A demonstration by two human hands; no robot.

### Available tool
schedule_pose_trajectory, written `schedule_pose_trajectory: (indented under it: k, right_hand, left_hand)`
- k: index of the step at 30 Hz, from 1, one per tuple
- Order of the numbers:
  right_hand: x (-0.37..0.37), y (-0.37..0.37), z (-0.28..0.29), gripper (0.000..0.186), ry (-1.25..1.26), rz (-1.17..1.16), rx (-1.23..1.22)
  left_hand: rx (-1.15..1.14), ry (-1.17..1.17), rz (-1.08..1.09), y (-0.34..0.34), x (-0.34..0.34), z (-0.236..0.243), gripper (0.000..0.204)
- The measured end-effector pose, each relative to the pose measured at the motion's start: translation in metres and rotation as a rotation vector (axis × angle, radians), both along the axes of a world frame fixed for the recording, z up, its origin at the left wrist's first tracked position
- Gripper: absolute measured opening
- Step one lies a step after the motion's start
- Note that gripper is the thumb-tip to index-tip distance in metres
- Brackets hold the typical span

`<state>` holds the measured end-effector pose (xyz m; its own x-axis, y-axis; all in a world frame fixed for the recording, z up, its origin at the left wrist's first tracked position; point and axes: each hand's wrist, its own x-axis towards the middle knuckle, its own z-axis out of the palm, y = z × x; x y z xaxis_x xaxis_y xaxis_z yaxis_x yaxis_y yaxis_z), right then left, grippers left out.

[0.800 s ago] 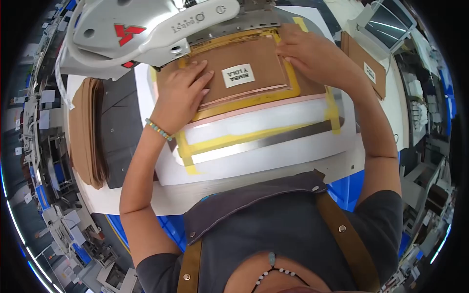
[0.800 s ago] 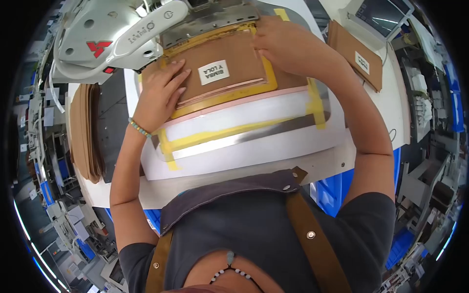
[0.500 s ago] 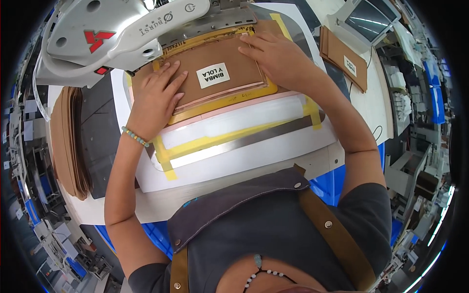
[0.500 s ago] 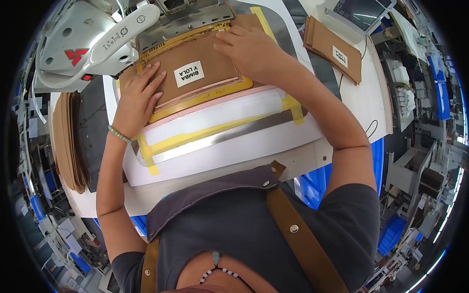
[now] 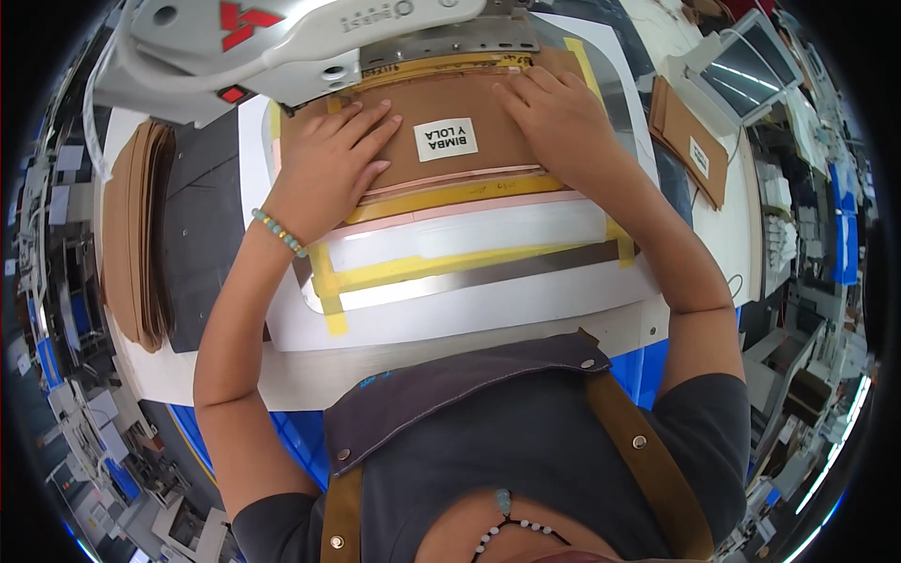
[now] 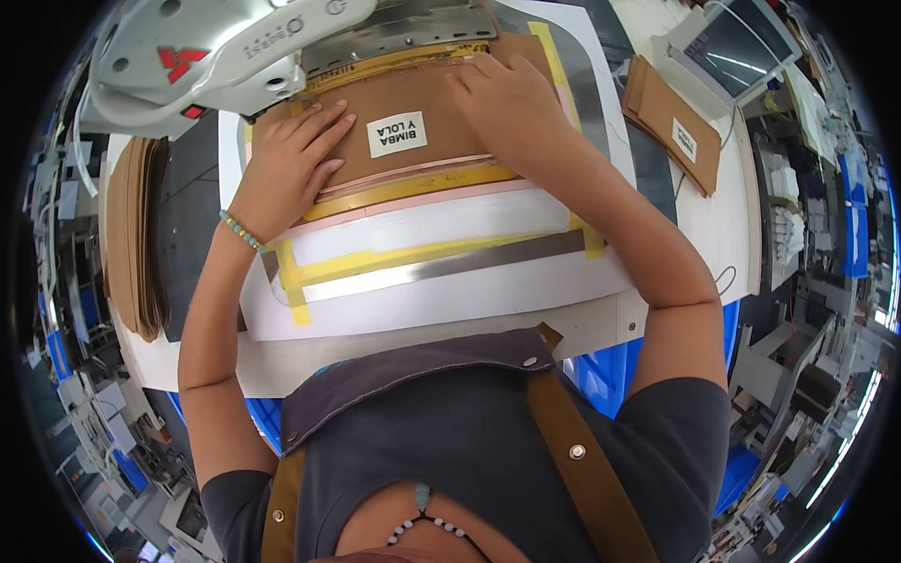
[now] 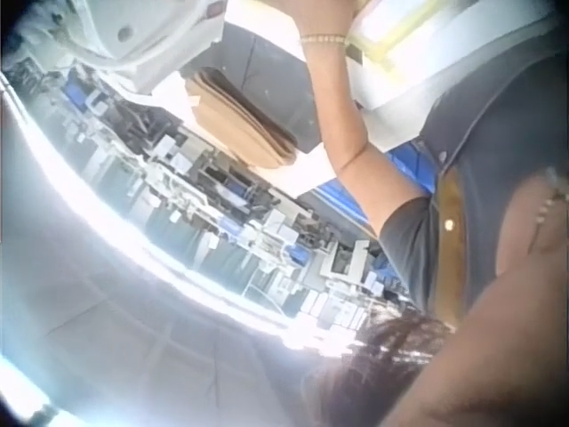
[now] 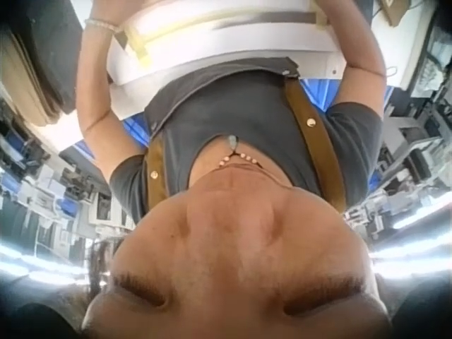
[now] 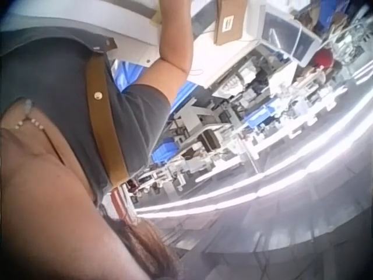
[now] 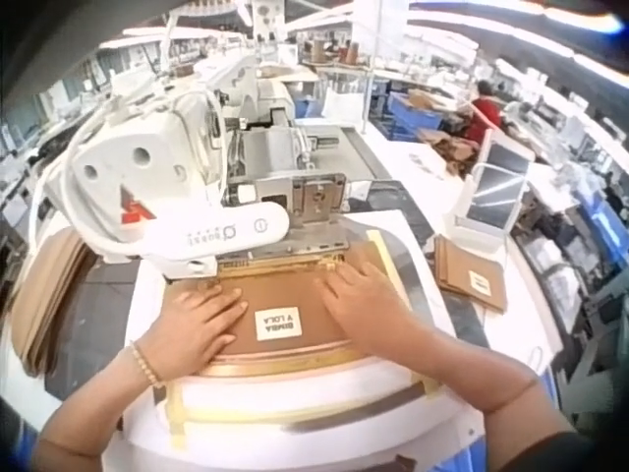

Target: Operating an automated industrial sewing machine to stitch leather brand labels onto leather pieces.

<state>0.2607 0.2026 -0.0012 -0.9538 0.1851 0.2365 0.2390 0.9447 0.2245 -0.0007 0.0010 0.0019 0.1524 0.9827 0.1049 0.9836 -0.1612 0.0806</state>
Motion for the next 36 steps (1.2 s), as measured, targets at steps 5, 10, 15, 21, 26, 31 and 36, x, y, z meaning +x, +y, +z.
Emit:
schedule_pose_trajectory:
  k: [5, 10, 15, 21, 26, 31, 36]
  right_hand:
    - [-0.002, 0.006, -0.002, 0.044, 0.062, 0.077, 0.055]
    - [-0.002, 0.01, -0.003, 0.042, 0.055, 0.086, 0.039]
    - [-0.001, 0.012, -0.006, 0.044, 0.094, 0.123, 0.005]
    - [-0.002, 0.017, -0.015, 0.053, 0.119, 0.172, 0.009]
    - [-0.002, 0.022, -0.018, 0.041, 0.097, 0.186, -0.051]
    - [-0.004, 0.03, -0.02, 0.038, 0.127, 0.223, -0.023]
    - [-0.014, 0.029, -0.013, 0.012, 0.208, 0.29, -0.01]
  left_hand:
    - [0.038, 0.025, -0.005, 0.002, 0.0, -0.003, 0.052]
    - [0.055, 0.024, 0.008, 0.003, 0.005, -0.006, 0.051]
    - [0.069, 0.024, 0.021, 0.002, 0.007, -0.009, 0.05]
    - [0.085, 0.001, 0.052, 0.005, 0.011, -0.012, 0.045]
    - [0.107, 0.081, 0.165, 0.012, 0.026, -0.011, 0.041]
    - [0.1, 0.036, 0.128, 0.031, 0.048, -0.012, 0.04]
    - [0.146, -0.074, 0.032, 0.048, 0.071, -0.017, 0.036]
